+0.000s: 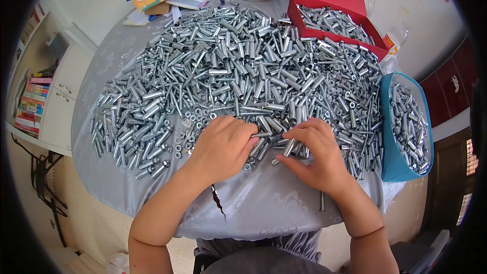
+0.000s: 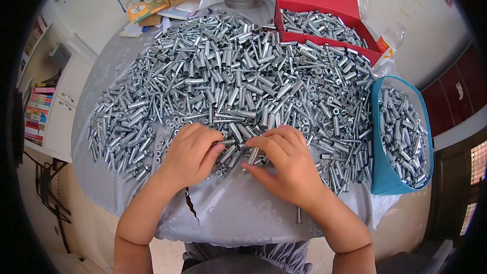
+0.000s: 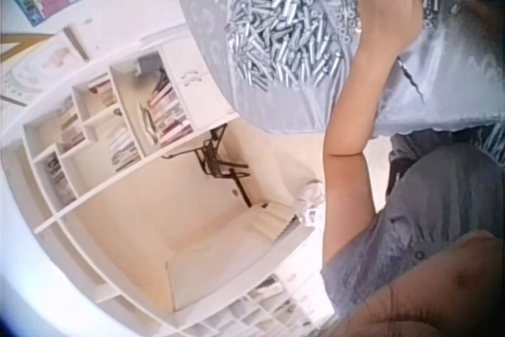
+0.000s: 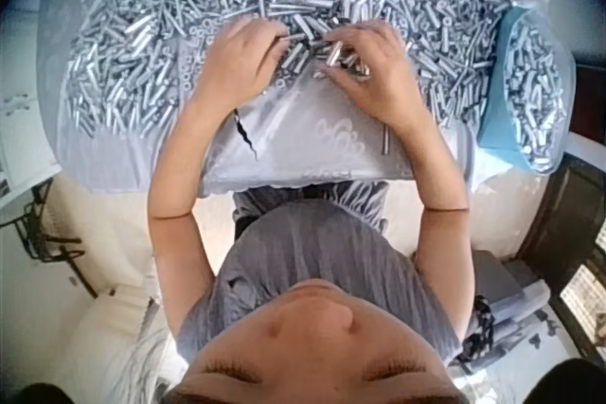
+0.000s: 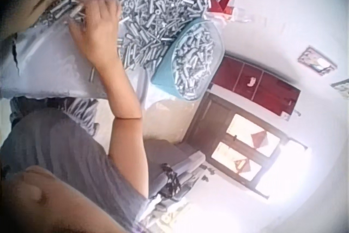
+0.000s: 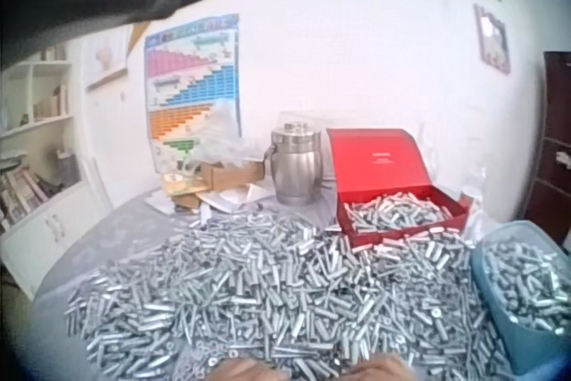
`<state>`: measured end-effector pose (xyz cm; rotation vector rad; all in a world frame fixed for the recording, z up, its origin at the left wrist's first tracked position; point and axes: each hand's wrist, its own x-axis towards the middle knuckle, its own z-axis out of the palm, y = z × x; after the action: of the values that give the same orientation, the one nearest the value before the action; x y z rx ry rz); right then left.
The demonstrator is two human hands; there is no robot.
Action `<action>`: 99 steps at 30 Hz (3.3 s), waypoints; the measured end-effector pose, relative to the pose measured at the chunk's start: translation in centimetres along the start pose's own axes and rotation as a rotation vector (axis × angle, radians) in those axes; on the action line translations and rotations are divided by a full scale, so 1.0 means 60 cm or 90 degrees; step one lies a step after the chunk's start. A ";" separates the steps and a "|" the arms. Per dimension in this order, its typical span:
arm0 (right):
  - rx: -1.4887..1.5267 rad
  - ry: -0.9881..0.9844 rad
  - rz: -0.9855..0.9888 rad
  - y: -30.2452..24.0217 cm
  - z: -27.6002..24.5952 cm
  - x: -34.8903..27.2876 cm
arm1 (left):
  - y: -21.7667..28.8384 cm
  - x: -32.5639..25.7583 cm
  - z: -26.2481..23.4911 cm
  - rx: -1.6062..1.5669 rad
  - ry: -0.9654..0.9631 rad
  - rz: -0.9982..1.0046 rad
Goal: The person repeatedly picks up cylindrical metal fasteners and small washers from a large pile on a table, threads the washers onto the fasteners, and places the assembled units into a blue container. The process is continuous and repetitive throughout the clip.
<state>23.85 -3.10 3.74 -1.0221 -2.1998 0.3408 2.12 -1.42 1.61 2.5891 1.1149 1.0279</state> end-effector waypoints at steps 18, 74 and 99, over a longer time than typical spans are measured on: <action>0.249 -0.066 0.046 0.000 0.027 -0.021 | -0.001 -0.004 0.001 -0.038 0.041 0.060; 0.149 0.048 -0.144 -0.045 0.038 -0.016 | 0.068 -0.021 0.018 -0.407 -0.117 -0.158; -0.033 0.034 -0.075 -0.006 -0.024 0.005 | 0.025 -0.004 -0.009 -0.577 0.172 -0.421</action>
<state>24.50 -3.17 5.12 -0.9147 -2.2196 0.2017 2.55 -2.76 2.45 1.2927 1.0752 1.2967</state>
